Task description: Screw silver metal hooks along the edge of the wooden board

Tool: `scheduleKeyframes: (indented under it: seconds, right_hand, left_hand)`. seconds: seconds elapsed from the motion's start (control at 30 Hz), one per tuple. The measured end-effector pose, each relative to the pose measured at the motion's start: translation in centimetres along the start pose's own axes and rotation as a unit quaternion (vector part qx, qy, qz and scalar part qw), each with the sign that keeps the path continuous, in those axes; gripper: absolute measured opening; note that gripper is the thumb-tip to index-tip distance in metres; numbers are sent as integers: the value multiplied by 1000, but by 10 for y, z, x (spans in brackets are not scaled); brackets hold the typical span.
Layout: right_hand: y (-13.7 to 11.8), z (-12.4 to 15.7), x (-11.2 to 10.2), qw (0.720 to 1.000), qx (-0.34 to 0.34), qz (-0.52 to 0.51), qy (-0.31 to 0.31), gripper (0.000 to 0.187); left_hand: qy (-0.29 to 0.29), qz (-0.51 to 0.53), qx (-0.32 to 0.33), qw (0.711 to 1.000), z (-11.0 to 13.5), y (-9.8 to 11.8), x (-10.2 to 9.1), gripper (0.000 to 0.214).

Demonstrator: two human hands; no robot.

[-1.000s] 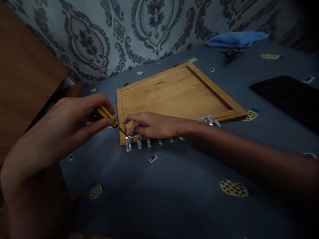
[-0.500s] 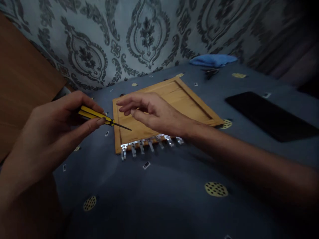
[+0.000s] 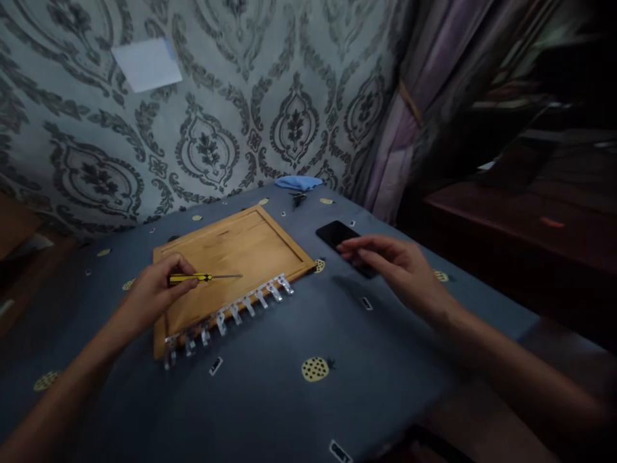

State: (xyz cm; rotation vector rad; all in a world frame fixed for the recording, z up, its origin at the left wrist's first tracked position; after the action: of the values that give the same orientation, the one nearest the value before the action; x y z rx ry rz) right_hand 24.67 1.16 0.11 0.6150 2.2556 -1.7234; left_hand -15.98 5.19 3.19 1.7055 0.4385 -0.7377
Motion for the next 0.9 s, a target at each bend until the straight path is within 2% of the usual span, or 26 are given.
scheduleKeyframes:
  seconds: [0.13,0.23,0.3,0.43,0.6,0.77,0.9]
  right_hand:
    - [25,22,-14,999,6,49,15,26]
    - [35,27,-16,990,-5,135,30,33]
    - [39,27,-16,968,-27,244,53,35]
    - [47,19,-16,937,-23,343,68,41]
    - [51,7,-11,895,21,446,14,83]
    - [43,-4,-8,865,36,499,-32,80]
    - [32,-15,-13,863,41,501,-46,80]
  left_hand:
    - [-3,-18,27,999,-27,-12,9,32]
    - [9,-45,30,998,-41,-19,15,30]
    - [17,-66,26,997,-46,-21,18,29]
    - [56,-98,17,994,-43,-9,13,28]
    - [84,-129,0,988,-14,11,0,30]
    - [103,-109,13,989,35,22,-3,37]
    - [108,-38,10,993,81,41,12,37]
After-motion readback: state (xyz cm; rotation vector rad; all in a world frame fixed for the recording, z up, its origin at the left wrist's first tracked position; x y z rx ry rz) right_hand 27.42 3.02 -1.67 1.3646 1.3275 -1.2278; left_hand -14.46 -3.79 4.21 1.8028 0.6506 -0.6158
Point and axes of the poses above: each hand's wrist, its own z-axis away from the middle knuckle, its own x-axis out of the palm, y = z × x, the point moved 2 cm from there along -z, towards the middle knuckle, and after that the axes turned 11 degrees about z, right-handed, at the moved point
